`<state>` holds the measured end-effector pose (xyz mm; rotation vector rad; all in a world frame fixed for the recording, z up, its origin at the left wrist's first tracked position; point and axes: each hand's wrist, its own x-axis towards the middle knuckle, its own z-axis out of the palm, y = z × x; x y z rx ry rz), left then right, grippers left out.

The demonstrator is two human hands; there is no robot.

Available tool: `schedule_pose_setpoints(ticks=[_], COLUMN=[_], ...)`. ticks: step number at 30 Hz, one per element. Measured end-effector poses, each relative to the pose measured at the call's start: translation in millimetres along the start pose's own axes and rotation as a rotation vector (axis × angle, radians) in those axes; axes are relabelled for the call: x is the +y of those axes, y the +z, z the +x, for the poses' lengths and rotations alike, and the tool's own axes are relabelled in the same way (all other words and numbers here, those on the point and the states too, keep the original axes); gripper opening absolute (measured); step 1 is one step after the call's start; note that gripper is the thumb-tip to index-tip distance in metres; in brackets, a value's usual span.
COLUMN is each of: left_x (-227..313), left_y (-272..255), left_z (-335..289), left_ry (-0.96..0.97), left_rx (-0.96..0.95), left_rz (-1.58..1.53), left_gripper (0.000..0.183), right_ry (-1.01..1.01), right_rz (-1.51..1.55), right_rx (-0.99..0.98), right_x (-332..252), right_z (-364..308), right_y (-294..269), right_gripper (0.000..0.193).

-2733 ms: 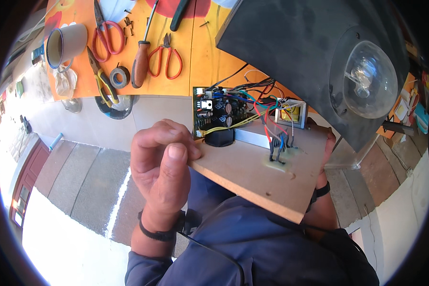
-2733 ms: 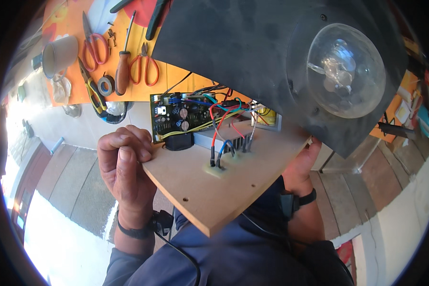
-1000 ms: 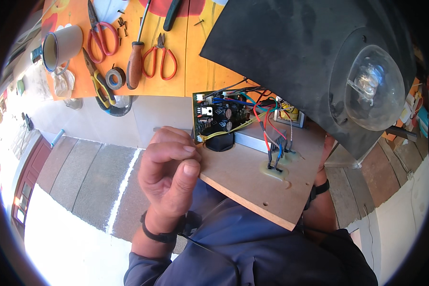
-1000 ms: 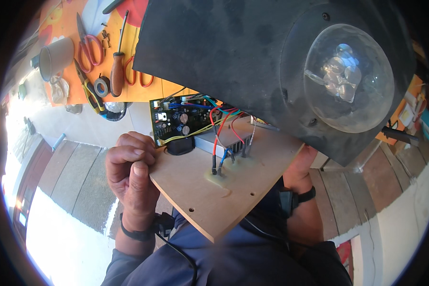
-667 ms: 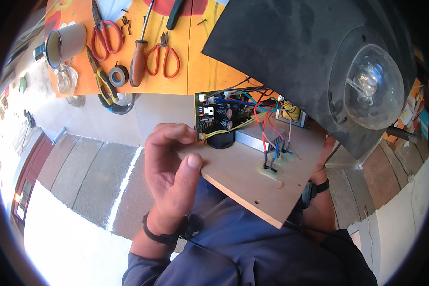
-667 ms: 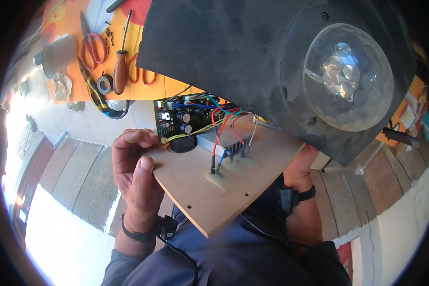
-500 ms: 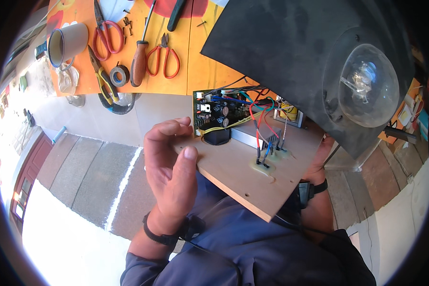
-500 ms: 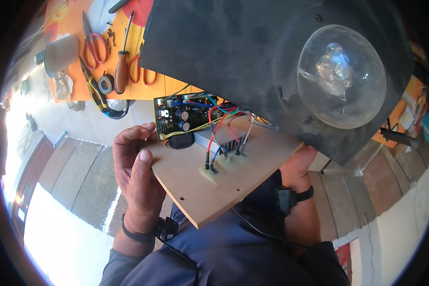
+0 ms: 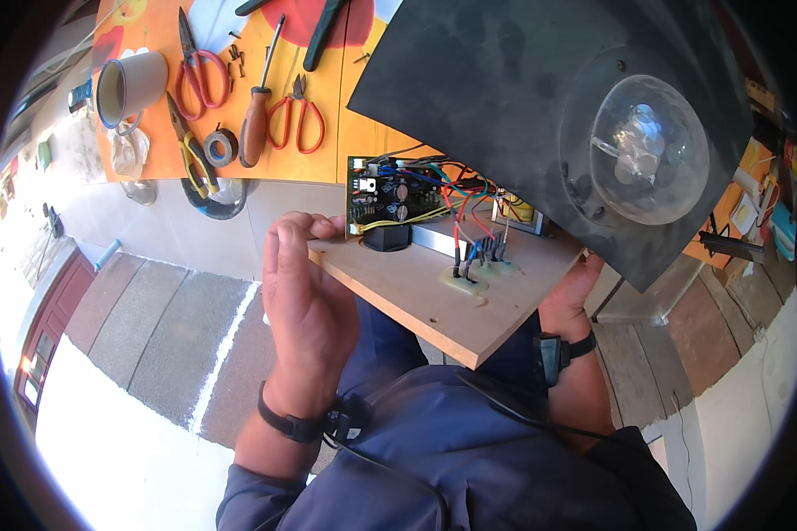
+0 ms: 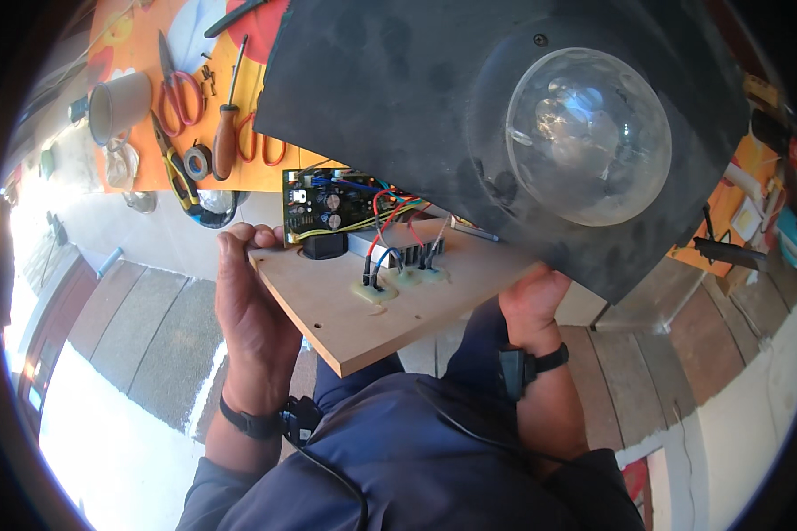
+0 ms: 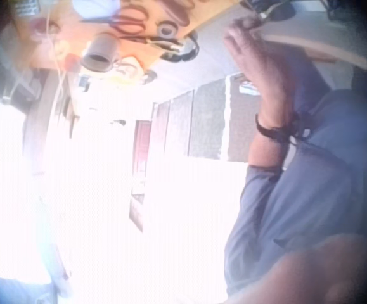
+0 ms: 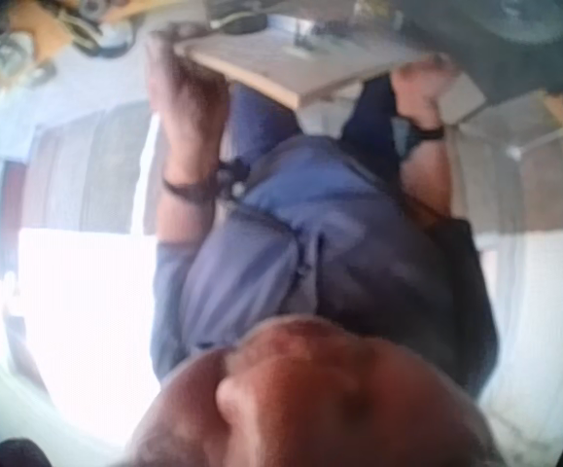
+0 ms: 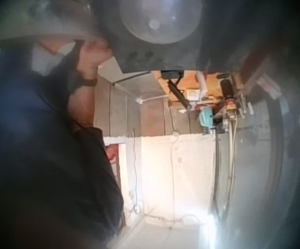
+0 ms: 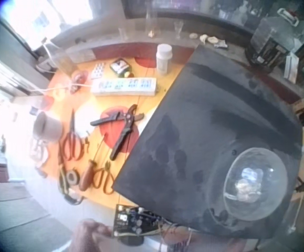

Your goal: The person uses a screwdriver to remove screws from the back panel of a black electronic device. After removing the screws, they lift off the back cover to reveal the internal circuit board and wiring.

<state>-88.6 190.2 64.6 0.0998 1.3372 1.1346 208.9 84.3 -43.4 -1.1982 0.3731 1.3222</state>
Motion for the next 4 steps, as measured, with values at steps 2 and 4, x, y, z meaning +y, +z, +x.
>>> schedule_pose_setpoints(ticks=[2,4], left_x=[-4.0,-10.4], left_y=[-3.1,-3.2], left_z=[5.5,9.8], left_ry=[-0.034,-0.069], left_rx=[0.024,0.083], left_rz=[-0.027,-0.013], left_gripper=[0.032,0.033], right_ry=[-0.008,-0.014], right_rz=[0.034,0.046], right_rx=[-0.037,-0.081], right_x=[2.1,3.8], right_z=[2.5,3.7], right_y=[0.5,2.0], right_gripper=[0.058,0.06])
